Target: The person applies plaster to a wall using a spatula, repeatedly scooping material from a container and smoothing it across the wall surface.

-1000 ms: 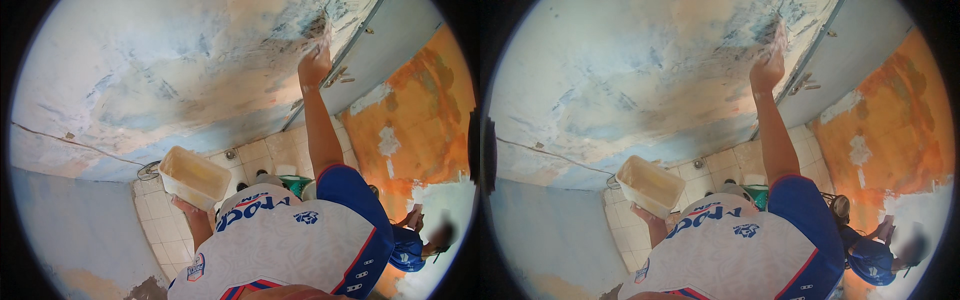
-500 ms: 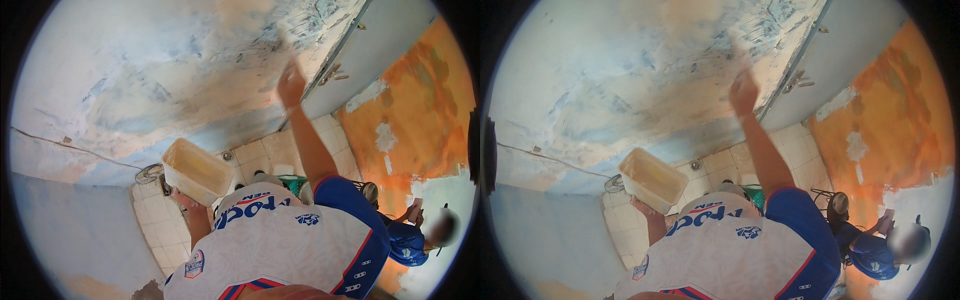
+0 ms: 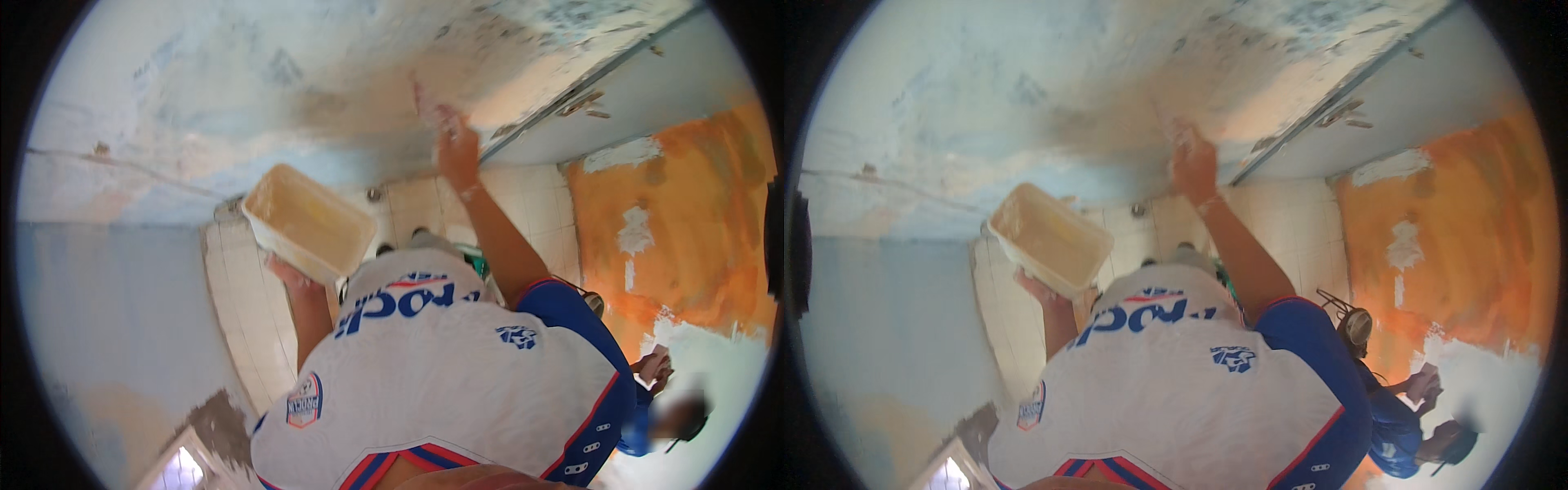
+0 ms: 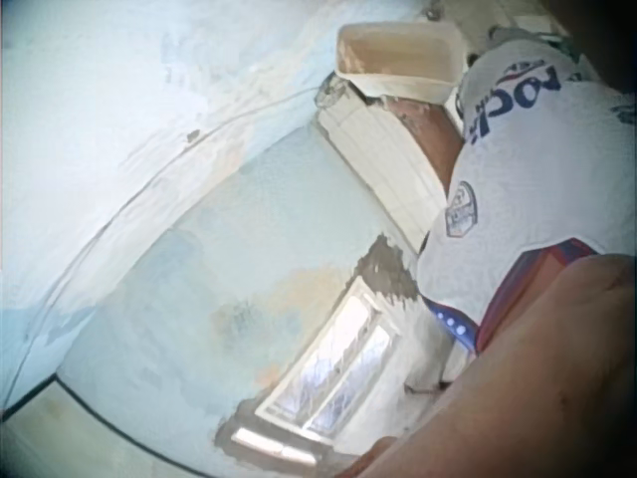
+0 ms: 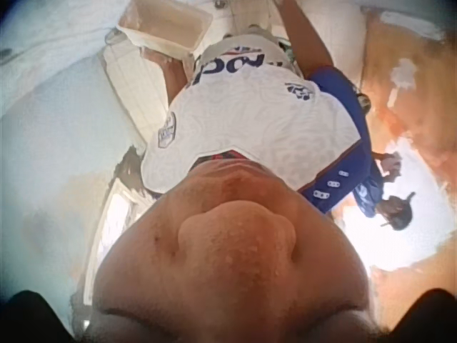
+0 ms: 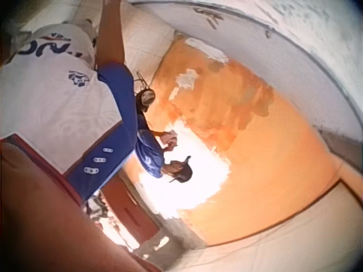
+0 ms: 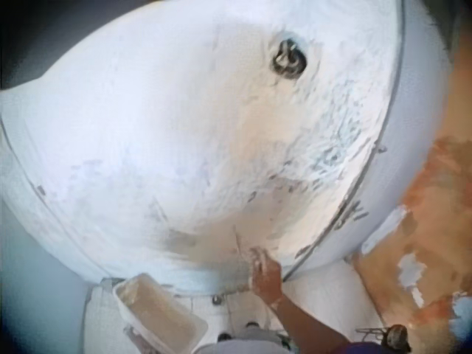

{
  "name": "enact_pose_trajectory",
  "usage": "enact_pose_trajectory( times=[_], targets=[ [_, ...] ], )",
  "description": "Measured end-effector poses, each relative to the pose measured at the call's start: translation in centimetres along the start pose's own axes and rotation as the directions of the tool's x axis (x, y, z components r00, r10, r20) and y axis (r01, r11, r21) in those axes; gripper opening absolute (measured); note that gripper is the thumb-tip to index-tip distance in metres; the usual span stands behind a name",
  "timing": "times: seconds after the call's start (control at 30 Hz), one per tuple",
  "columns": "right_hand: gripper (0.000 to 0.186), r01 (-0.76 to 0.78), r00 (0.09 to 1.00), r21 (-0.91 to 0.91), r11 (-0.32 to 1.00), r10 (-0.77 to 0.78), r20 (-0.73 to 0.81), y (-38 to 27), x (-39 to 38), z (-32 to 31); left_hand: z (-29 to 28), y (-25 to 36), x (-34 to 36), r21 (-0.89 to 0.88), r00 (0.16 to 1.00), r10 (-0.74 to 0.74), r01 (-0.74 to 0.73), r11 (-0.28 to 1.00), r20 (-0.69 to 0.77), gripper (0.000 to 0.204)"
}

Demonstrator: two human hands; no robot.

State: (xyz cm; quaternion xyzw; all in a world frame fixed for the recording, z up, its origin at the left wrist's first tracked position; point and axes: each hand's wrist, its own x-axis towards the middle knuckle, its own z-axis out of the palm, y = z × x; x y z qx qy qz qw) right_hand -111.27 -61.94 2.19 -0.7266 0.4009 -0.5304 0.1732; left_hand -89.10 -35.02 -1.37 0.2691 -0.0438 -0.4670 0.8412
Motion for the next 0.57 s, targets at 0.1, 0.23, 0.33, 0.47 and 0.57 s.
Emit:
enact_pose_trajectory(
  times=[0.1,0.23,0.33,0.47,0.57],
  targets=[
    [0.034,-0.322,0.946,0.134,0.937,0.324,0.009,1.1,-0.2,-3.7,-1.0,0.1,-0.4,-0.075,0.998,-0.011,0.006,0.997,-0.064,0.062],
    [0.026,-0.505,0.824,0.694,0.513,0.527,0.209,-1.8,0.7,-6.8,0.9,0.1,0.6,0.107,0.971,0.133,-0.114,0.988,-0.198,0.058],
    [0.024,-0.62,0.724,0.713,0.327,0.589,0.36,-2.1,0.6,-7.7,-0.2,-0.9,0.9,-0.011,0.995,0.093,-0.093,0.996,-0.034,0.054],
    [0.026,-0.652,0.72,0.711,0.264,0.511,0.47,-2.3,0.9,-6.9,1.5,-2.4,1.5,0.103,0.962,0.106,-0.082,0.991,-0.252,0.056],
    [0.046,-0.65,0.743,0.702,0.292,0.438,0.506,-3.6,2.0,-6.3,1.3,-3.7,2.3,0.091,0.959,0.087,-0.064,0.994,-0.269,0.061]
  ],
)
